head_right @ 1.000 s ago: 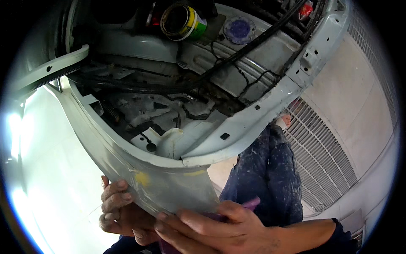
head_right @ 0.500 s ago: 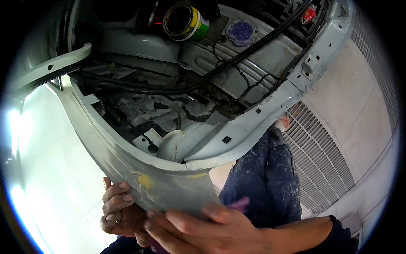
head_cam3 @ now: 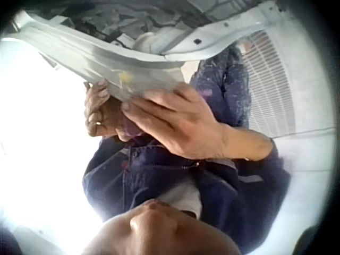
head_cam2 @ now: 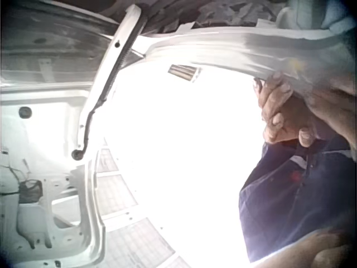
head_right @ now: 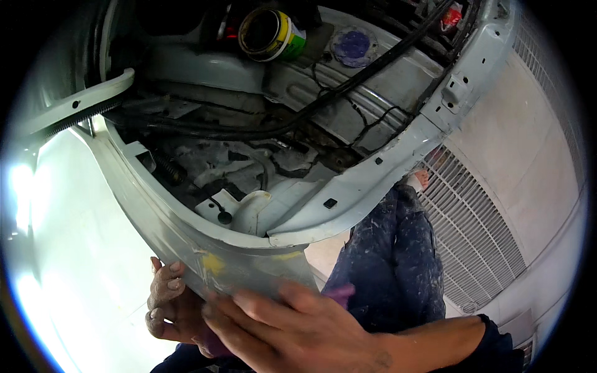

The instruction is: The person sands the inner surface of a white car hood using a purple sanding block. They move the block across various sections of the hood's underside, including curved edges and flat areas, to smooth the surface.

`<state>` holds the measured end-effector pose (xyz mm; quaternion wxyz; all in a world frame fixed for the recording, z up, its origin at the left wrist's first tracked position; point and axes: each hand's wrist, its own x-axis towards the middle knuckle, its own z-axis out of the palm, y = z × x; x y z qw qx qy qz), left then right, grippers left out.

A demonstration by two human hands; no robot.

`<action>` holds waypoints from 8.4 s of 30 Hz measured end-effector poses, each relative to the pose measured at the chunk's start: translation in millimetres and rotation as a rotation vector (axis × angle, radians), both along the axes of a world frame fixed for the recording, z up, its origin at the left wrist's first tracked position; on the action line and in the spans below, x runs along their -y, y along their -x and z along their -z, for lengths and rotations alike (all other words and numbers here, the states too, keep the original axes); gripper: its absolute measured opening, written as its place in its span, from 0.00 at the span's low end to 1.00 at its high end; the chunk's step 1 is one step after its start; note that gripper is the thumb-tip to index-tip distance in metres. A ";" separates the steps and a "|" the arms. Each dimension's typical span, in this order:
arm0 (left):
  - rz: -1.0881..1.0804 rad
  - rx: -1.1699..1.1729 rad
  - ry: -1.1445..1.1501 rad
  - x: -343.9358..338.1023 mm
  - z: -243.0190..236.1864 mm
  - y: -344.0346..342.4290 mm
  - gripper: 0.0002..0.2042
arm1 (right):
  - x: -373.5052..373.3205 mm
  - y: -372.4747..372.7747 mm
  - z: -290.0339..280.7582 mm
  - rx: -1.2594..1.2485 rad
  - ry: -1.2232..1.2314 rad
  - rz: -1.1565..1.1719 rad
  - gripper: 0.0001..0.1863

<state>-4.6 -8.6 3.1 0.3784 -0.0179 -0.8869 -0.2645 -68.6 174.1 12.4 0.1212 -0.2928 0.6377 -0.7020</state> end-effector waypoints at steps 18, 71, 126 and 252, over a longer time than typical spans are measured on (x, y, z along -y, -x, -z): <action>-0.107 0.033 -0.009 -12.5 -2.3 1.3 0.26 | 17.2 -1.8 5.3 -0.143 -0.136 0.007 0.21; -0.094 -0.254 -0.001 -17.1 7.6 24.0 0.23 | 24.3 15.7 -5.7 -0.046 -0.233 0.043 0.20; 0.007 -0.213 -0.007 0.7 13.0 13.0 0.27 | 2.7 16.7 18.4 -0.019 -0.220 -0.129 0.19; 0.047 0.401 0.578 1.3 -23.8 3.4 0.19 | -57.8 -44.3 95.9 0.480 0.252 -0.079 0.18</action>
